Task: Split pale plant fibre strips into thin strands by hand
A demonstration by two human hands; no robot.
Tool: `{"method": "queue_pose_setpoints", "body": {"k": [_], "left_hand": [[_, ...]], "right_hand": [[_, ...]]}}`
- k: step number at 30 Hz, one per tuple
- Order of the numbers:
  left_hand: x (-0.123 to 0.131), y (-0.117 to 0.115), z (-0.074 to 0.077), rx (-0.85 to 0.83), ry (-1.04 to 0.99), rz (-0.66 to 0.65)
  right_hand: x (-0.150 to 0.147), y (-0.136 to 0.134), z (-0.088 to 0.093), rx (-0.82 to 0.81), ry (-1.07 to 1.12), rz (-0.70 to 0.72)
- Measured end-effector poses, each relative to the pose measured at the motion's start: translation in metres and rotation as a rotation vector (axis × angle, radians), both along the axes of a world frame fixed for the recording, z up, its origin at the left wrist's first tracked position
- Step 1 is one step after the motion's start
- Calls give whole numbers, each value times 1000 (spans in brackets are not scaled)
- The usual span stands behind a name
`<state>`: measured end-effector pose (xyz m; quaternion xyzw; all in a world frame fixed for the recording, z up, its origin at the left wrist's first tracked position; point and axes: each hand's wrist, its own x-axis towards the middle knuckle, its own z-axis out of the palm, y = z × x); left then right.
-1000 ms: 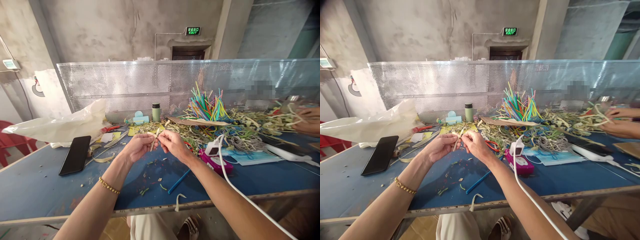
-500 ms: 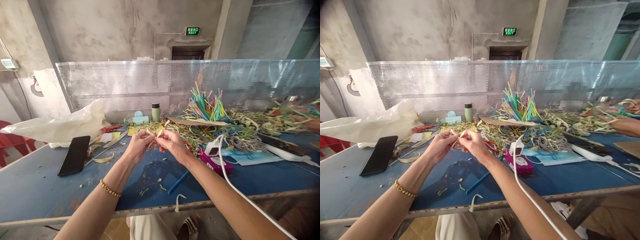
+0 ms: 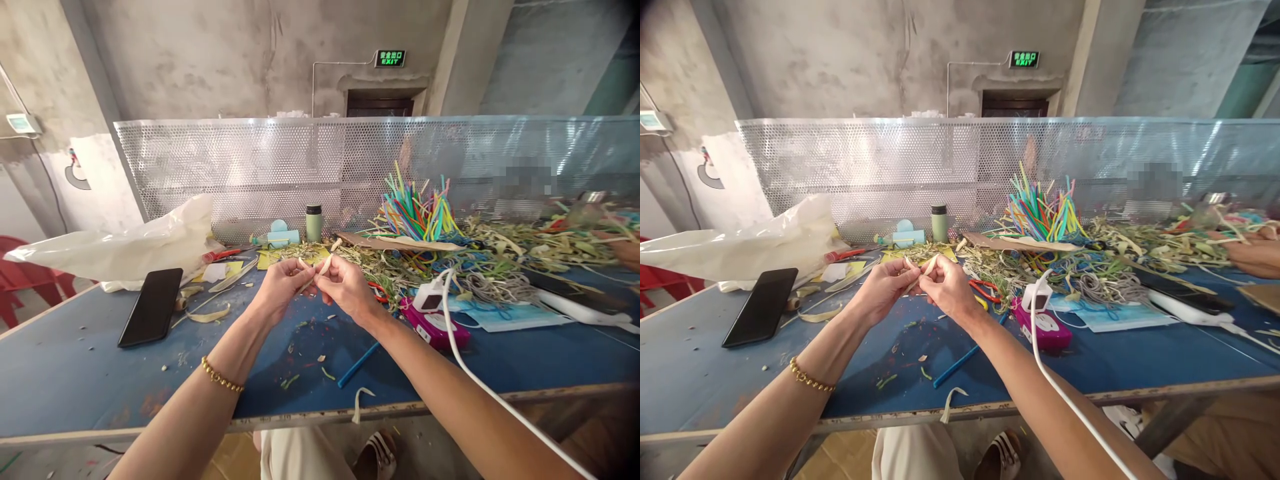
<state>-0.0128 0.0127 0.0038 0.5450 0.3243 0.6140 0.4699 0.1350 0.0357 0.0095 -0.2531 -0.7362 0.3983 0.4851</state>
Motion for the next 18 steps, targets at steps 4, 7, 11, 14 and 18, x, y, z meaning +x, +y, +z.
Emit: {"method": "queue_pose_setpoints", "body": {"k": [4, 7, 11, 14, 18], "left_hand": [[2, -1, 1, 11, 15, 0], [5, -2, 1, 24, 46, 30], [8, -4, 2, 26, 72, 67], [9, -5, 2, 36, 68, 74], [9, -4, 1, 35, 23, 52]], "right_hand": [[-2, 1, -1, 23, 16, -24], [-3, 3, -3, 43, -10, -38], [-4, 5, -3, 68, -45, -72], [-4, 4, -3, 65, -51, -93], [-5, 3, -5, 57, -55, -141]]}}
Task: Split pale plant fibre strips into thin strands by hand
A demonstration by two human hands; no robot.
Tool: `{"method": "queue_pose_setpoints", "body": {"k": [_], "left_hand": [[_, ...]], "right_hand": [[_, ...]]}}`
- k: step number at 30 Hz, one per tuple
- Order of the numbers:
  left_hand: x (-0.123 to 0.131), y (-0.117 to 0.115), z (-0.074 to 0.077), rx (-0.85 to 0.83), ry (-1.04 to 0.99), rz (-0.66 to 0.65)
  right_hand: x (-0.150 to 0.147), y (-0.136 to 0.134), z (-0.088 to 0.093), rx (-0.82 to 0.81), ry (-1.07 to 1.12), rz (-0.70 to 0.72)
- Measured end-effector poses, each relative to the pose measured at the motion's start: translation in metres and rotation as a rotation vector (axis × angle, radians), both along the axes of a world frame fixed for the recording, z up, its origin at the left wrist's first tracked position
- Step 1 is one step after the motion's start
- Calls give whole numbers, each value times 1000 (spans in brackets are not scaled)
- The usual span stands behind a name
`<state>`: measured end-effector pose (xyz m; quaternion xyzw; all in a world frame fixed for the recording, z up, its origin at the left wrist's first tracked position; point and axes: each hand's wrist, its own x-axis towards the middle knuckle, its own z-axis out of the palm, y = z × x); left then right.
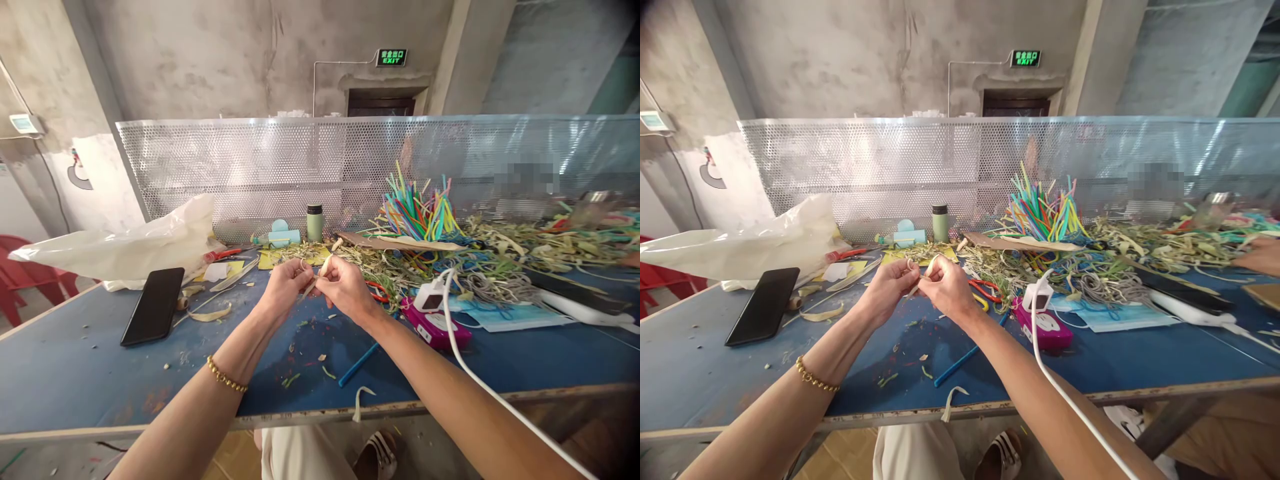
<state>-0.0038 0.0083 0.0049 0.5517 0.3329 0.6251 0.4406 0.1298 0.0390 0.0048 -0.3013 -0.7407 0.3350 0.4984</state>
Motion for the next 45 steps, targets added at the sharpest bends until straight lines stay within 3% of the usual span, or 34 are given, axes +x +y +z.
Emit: {"method": "queue_pose_setpoints", "body": {"k": [3, 8, 12, 15, 18, 20, 25, 29, 34, 37, 42, 45], "left_hand": [[-3, 2, 0, -27, -45, -42], [-13, 5, 3, -119, -119, -107], [-19, 2, 7, -170, -174, -211], [-19, 1, 8, -187, -189, -281], [-18, 1, 7, -182, -160, -292], [-18, 1, 6, -187, -150, -276], [-17, -2, 9, -165, -85, -274], [-15, -1, 10, -84, -5, -145], [-13, 2, 10, -87, -92, -31], [-16, 1, 12, -95, -141, -12], [-21, -1, 17, -76, -154, 28], [-20, 0, 16, -10, -85, 75]], "right_hand": [[0, 0, -1, 40, 8, -36], [13, 6, 6, 37, 35, 49], [27, 13, 16, 244, 62, -158], [29, 14, 17, 355, -85, -53], [25, 14, 12, 242, -147, 124], [23, 14, 8, 152, -123, 167], [21, 15, 7, 159, -87, 87], [19, 14, 6, 190, -71, 43], [15, 19, -2, -157, 193, 270], [17, 22, -2, -278, 263, 347], [28, 29, 4, -241, 96, 154], [32, 31, 8, 3, 18, -55]]}}
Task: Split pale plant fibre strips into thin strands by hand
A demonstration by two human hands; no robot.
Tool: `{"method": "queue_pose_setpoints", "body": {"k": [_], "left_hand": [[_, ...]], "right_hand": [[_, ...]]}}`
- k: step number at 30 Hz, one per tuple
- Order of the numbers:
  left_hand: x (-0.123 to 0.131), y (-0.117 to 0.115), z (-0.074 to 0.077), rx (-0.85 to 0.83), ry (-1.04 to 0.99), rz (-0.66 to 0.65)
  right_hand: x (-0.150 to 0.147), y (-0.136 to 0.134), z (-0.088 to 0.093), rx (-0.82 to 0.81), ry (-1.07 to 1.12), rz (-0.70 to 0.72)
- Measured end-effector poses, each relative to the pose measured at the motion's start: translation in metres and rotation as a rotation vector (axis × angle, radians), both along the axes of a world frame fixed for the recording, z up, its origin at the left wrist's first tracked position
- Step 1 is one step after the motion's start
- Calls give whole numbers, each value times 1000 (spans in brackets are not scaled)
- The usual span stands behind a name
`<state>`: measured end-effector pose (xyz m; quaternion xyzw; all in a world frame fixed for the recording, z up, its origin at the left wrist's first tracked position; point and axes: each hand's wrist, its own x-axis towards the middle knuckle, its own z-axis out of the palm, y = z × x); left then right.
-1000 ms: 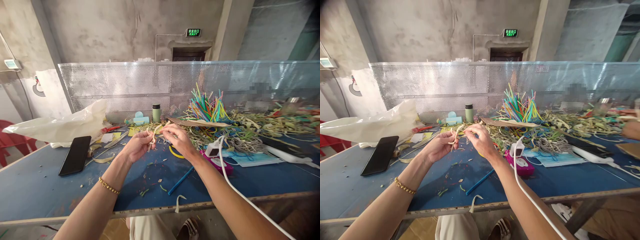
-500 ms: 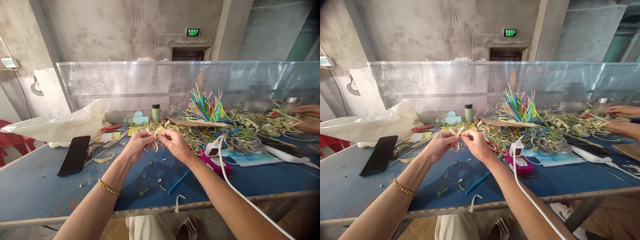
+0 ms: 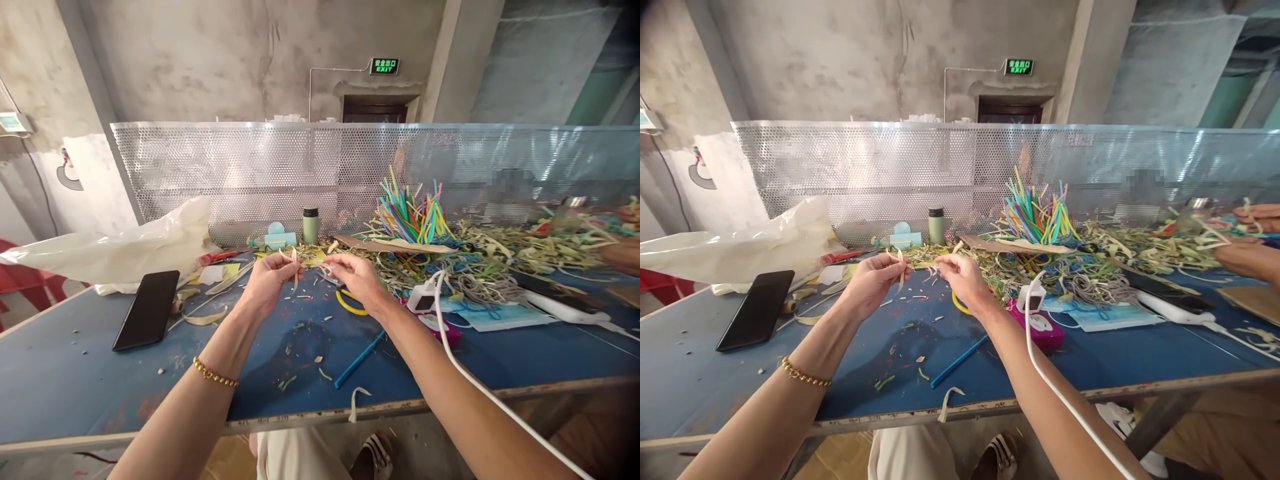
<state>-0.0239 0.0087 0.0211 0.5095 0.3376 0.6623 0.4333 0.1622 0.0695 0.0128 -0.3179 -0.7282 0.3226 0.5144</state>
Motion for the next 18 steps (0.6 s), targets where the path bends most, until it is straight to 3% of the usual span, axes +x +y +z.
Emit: {"method": "queue_pose_setpoints", "body": {"k": [3, 6, 8, 11, 15, 18], "left_hand": [[3, 2, -3, 68, 133, 63], [5, 3, -7, 133, 294, 112], [6, 4, -9, 155, 370, 128], [6, 4, -10, 150, 409, 136], [8, 2, -8, 103, 318, 104], [9, 0, -7, 46, 217, 32]], "right_hand": [[-2, -5, 4, 328, -30, -146], [-8, -13, 3, 495, -146, -56], [-12, -15, 0, 525, -227, 1], [-14, -15, -4, 568, -311, -54], [-15, -18, -3, 608, -293, -138], [-17, -22, -2, 527, -186, -102]]}}
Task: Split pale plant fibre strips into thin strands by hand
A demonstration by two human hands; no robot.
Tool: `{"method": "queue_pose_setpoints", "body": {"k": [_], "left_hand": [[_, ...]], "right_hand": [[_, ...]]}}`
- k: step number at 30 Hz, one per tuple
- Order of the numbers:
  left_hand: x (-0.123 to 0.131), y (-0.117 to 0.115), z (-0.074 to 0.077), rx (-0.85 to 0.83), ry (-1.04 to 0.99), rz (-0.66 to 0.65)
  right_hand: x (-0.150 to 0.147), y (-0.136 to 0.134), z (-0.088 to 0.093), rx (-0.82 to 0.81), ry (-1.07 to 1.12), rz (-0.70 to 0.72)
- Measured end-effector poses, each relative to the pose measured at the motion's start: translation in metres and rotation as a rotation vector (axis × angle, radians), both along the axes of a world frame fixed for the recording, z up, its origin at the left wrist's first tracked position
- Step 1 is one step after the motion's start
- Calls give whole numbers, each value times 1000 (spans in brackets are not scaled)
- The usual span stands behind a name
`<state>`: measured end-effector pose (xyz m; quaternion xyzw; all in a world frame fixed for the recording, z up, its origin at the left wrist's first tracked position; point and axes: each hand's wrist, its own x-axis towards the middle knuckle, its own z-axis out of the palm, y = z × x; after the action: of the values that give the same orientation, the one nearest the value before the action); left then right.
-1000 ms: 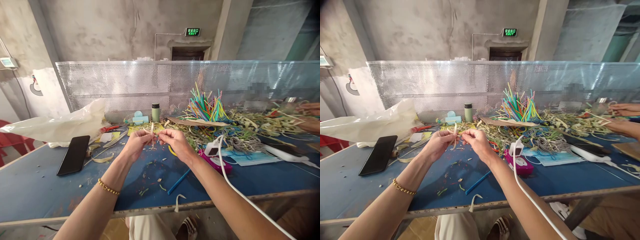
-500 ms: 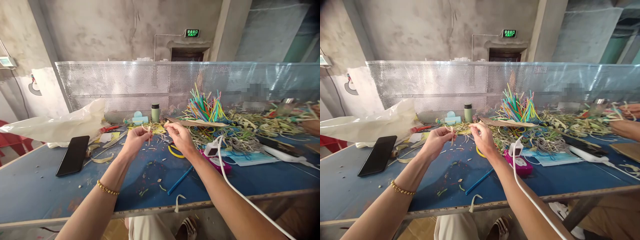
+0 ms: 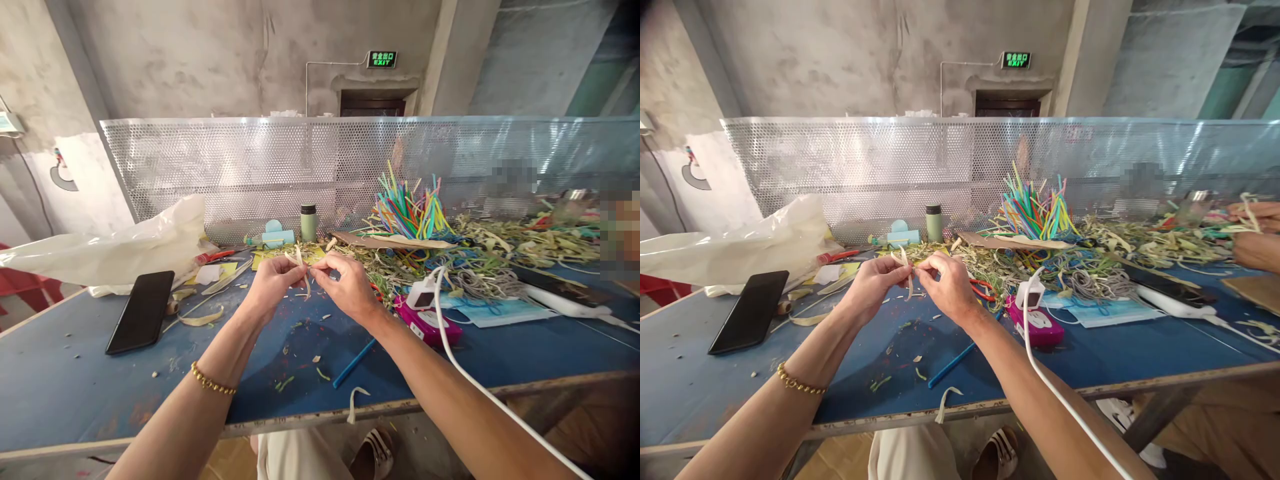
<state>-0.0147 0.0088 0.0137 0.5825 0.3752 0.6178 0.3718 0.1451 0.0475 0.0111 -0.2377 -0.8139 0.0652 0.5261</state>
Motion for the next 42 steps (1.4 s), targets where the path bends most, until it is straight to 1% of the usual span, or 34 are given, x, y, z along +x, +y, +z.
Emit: {"method": "queue_pose_setpoints", "body": {"k": [2, 6, 10, 11, 13, 16, 20, 24, 26, 29, 31, 35, 39, 42], "left_hand": [[1, 0, 0, -28, -55, -42], [0, -2, 1, -36, -108, -78], [-4, -7, 9, -78, -144, -213], [-5, -7, 10, -80, -153, -231], [-6, -7, 10, -70, -157, -213], [-4, -5, 7, -42, -101, -125], [5, -6, 3, 10, -16, -108], [10, -7, 3, 23, -131, -99], [10, -6, 3, 18, -172, -122], [8, -5, 2, 37, -189, -163], [7, -5, 2, 54, -212, -152], [6, -5, 2, 44, -243, -111], [6, -4, 2, 40, -246, -118], [4, -3, 3, 33, -239, -138]], "right_hand": [[-2, -2, -1, -109, 78, 67], [-4, -1, -4, -363, 176, 205], [-6, 6, -9, -611, 305, 367], [-6, 7, -9, -660, 345, 402], [-6, 10, -10, -727, 416, 469], [-6, 9, -9, -780, 441, 537], [-7, 5, -9, -815, 424, 545], [-11, 4, -14, -856, 424, 566], [-13, 4, -16, -881, 412, 581], [-15, 3, -16, -900, 409, 638], [-15, 2, -16, -893, 402, 663], [-16, -1, -15, -901, 391, 647], [-18, -3, -15, -937, 428, 698], [-18, -4, -15, -911, 416, 692]]}}
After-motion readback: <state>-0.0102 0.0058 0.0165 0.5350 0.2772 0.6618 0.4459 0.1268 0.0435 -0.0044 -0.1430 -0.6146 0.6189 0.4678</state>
